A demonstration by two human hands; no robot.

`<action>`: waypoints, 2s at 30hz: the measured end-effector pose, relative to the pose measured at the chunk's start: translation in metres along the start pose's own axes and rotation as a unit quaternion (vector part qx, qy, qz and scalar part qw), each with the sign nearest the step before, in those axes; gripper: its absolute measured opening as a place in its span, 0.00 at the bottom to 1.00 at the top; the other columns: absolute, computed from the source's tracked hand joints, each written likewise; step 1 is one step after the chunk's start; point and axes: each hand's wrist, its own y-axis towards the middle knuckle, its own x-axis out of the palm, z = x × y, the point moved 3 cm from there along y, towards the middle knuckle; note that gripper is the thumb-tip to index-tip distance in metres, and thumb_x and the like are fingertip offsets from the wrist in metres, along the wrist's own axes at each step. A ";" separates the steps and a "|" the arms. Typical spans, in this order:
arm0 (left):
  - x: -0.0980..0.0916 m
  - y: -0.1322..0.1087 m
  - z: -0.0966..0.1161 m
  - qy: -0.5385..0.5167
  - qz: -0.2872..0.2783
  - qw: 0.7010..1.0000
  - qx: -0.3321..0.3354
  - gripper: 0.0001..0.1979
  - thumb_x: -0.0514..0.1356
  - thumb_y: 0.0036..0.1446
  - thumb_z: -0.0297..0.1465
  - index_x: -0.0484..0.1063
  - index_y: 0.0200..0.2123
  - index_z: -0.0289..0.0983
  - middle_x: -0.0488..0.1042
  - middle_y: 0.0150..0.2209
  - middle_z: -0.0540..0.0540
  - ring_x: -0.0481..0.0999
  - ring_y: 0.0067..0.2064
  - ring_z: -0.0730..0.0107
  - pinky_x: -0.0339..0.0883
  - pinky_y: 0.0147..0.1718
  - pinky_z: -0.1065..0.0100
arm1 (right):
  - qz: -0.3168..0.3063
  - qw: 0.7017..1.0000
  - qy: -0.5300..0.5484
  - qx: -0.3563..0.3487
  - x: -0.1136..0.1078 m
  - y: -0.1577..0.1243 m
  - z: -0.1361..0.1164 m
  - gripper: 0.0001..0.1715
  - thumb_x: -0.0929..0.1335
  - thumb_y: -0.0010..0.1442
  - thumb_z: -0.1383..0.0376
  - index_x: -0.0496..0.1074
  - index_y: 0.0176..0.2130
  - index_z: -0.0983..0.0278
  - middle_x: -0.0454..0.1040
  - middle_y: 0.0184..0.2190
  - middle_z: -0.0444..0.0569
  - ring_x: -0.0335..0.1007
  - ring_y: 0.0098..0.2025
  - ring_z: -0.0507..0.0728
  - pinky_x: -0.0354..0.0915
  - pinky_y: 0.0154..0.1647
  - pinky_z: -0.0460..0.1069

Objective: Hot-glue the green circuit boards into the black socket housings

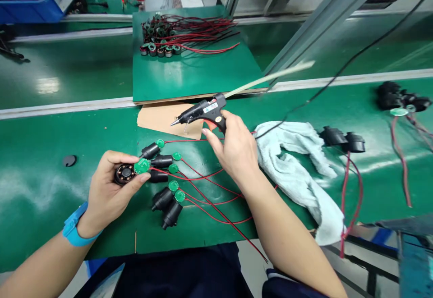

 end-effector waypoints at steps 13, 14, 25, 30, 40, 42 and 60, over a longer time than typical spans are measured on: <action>0.007 -0.004 -0.002 -0.004 -0.023 0.999 0.033 0.22 0.66 0.62 0.32 0.64 0.57 0.43 0.74 0.44 0.49 0.77 0.42 0.71 0.71 0.41 0.71 | -0.343 0.759 0.553 0.025 -0.015 -0.019 -0.091 0.16 0.67 0.69 0.56 0.71 0.52 0.62 0.79 0.43 0.50 0.77 0.44 0.53 0.73 0.47 0.50; 0.008 -0.004 -0.001 -0.016 -0.044 0.999 0.025 0.25 0.65 0.63 0.32 0.62 0.60 0.43 0.74 0.47 0.47 0.77 0.45 0.69 0.71 0.44 0.69 | -0.330 0.745 0.578 0.050 -0.015 -0.020 -0.095 0.14 0.68 0.68 0.57 0.73 0.49 0.63 0.79 0.39 0.48 0.77 0.39 0.52 0.74 0.42 0.48; 0.017 -0.004 -0.005 -0.083 -0.093 0.992 -0.033 0.20 0.61 0.66 0.30 0.65 0.60 0.44 0.67 0.62 0.43 0.66 0.66 0.61 0.63 0.65 0.57 | 0.015 0.936 0.331 -0.120 -0.026 -0.024 -0.095 0.07 0.71 0.62 0.72 0.79 0.41 0.64 0.81 0.33 0.48 0.76 0.32 0.50 0.72 0.31 0.45; 0.020 -0.006 -0.010 -0.107 -0.120 0.982 -0.102 0.24 0.61 0.67 0.33 0.61 0.64 0.47 0.70 0.63 0.44 0.71 0.63 0.62 0.67 0.61 0.59 | 0.057 0.951 0.230 -0.201 -0.029 -0.027 -0.099 0.11 0.71 0.61 0.76 0.79 0.43 0.65 0.80 0.34 0.49 0.76 0.33 0.51 0.73 0.36 0.45; 0.016 0.002 0.000 -0.051 -0.177 0.981 -0.059 0.14 0.56 0.71 0.34 0.65 0.58 0.44 0.74 0.54 0.45 0.74 0.54 0.63 0.68 0.54 0.61 | 0.094 0.931 0.050 -0.348 -0.039 -0.038 -0.107 0.14 0.66 0.66 0.73 0.80 0.47 0.68 0.81 0.36 0.53 0.76 0.35 0.55 0.66 0.31 0.50; 0.015 0.000 0.003 -0.065 -0.199 0.976 -0.057 0.14 0.53 0.72 0.33 0.62 0.58 0.44 0.72 0.54 0.44 0.73 0.55 0.63 0.67 0.54 0.61 | 0.108 0.922 0.029 -0.372 -0.044 -0.040 -0.112 0.12 0.67 0.65 0.73 0.81 0.44 0.70 0.82 0.35 0.53 0.75 0.34 0.56 0.66 0.31 0.51; 0.019 -0.002 0.008 -0.099 -0.147 0.981 -0.081 0.09 0.46 0.73 0.33 0.63 0.51 0.41 0.67 0.47 0.44 0.68 0.49 0.64 0.64 0.51 0.62 | 0.049 0.958 0.101 -0.265 -0.049 -0.036 -0.114 0.08 0.73 0.63 0.70 0.77 0.44 0.65 0.81 0.31 0.45 0.77 0.28 0.50 0.69 0.30 0.46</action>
